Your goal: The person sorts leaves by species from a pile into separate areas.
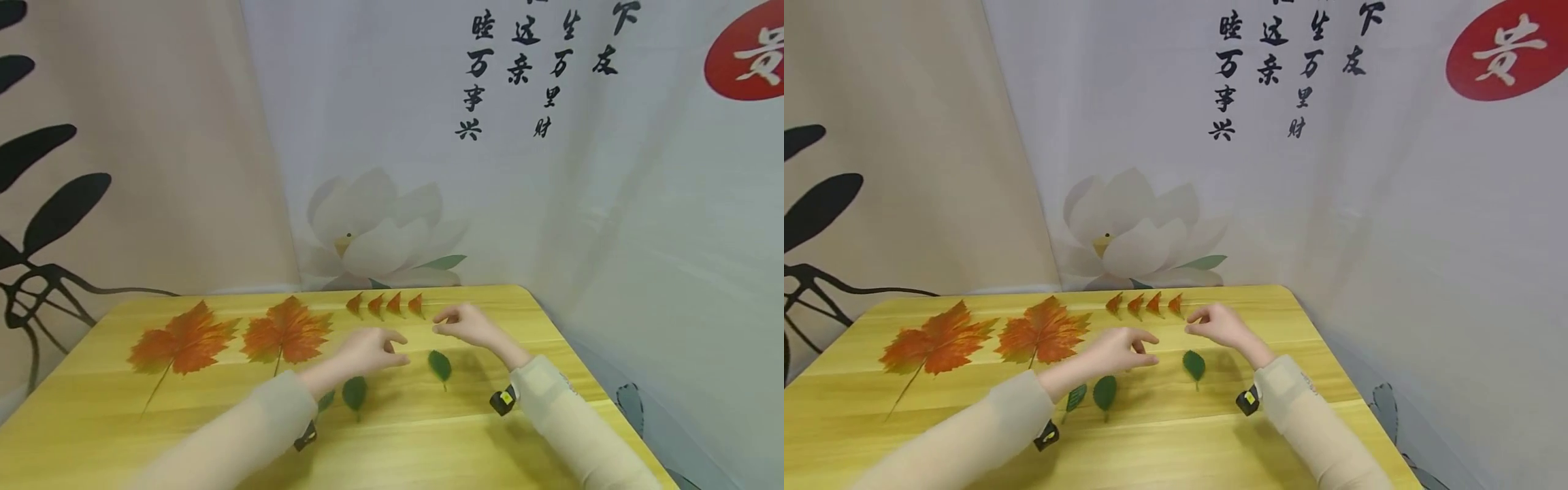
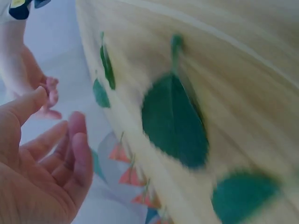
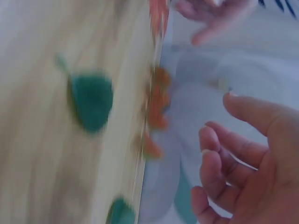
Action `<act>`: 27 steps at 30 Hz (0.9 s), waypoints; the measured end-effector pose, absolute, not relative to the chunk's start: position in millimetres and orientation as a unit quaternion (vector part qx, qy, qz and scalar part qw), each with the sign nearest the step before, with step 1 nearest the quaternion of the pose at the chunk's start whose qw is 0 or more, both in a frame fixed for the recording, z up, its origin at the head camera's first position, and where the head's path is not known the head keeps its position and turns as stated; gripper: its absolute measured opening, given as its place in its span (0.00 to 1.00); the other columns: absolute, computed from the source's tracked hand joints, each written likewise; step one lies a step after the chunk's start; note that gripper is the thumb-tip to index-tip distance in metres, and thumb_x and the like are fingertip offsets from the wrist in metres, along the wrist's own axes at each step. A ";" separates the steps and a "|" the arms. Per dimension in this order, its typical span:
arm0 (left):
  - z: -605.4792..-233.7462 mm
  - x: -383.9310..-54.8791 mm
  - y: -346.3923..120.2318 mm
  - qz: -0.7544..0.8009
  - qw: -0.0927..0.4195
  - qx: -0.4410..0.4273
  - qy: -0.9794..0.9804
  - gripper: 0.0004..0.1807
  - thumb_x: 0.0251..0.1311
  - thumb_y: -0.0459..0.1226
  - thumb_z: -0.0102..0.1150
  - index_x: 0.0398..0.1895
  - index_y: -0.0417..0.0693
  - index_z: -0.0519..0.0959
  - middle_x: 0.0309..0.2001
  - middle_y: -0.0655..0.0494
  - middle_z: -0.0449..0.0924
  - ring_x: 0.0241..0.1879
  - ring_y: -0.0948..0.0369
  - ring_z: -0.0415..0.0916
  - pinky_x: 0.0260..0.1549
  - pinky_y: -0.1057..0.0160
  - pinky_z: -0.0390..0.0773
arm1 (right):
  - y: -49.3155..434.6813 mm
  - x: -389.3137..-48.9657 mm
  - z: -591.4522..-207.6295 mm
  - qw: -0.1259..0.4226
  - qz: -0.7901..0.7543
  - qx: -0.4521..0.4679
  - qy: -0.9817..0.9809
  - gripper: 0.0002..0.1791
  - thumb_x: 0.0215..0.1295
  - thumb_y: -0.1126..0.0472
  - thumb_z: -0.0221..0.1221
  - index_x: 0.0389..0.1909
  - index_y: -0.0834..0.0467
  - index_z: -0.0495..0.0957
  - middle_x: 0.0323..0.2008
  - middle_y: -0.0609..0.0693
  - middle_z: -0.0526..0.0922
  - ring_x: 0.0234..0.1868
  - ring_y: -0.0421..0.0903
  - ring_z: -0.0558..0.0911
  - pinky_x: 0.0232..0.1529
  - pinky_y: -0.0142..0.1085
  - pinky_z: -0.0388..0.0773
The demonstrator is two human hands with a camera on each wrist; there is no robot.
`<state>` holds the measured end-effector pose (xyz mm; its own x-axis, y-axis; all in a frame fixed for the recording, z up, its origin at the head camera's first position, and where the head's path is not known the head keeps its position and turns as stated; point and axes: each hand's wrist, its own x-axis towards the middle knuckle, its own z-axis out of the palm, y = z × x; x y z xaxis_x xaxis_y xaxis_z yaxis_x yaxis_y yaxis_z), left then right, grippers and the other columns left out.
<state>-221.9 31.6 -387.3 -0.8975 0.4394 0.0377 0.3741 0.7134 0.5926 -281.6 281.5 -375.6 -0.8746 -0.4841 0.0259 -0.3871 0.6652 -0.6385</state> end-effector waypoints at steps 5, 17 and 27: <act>-406.5 -234.0 54.9 0.329 0.078 0.203 0.919 0.29 0.57 0.53 0.65 0.58 0.46 0.78 0.38 0.55 0.84 0.36 0.61 0.80 0.36 0.58 0.80 | 311.7 -303.9 -379.8 0.059 -0.346 -0.222 0.910 0.17 0.66 0.56 0.60 0.51 0.62 0.82 0.37 0.53 0.82 0.34 0.53 0.79 0.31 0.41 0.78; -428.4 -248.4 100.5 0.355 0.109 0.113 0.921 0.39 0.57 0.52 0.66 0.66 0.39 0.67 0.15 0.55 0.75 0.09 0.62 0.68 0.10 0.67 0.72 | 344.0 -334.0 -408.9 0.015 -0.361 -0.173 0.916 0.21 0.69 0.57 0.58 0.56 0.66 0.77 0.50 0.59 0.80 0.48 0.55 0.77 0.46 0.49 0.76; -429.8 -248.6 123.1 0.314 0.098 0.106 0.938 0.42 0.54 0.53 0.69 0.67 0.42 0.66 0.37 0.52 0.81 0.13 0.60 0.72 0.13 0.64 0.75 | 361.4 -345.4 -431.6 0.022 -0.413 -0.119 0.903 0.22 0.69 0.60 0.57 0.60 0.68 0.73 0.51 0.62 0.78 0.49 0.57 0.77 0.49 0.50 0.75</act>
<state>-248.6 123.1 -429.8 -0.9584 0.2603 -0.1169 0.1377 0.7806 0.6097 -345.4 361.4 -431.6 -0.9709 -0.2326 0.0573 -0.1956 0.6315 -0.7503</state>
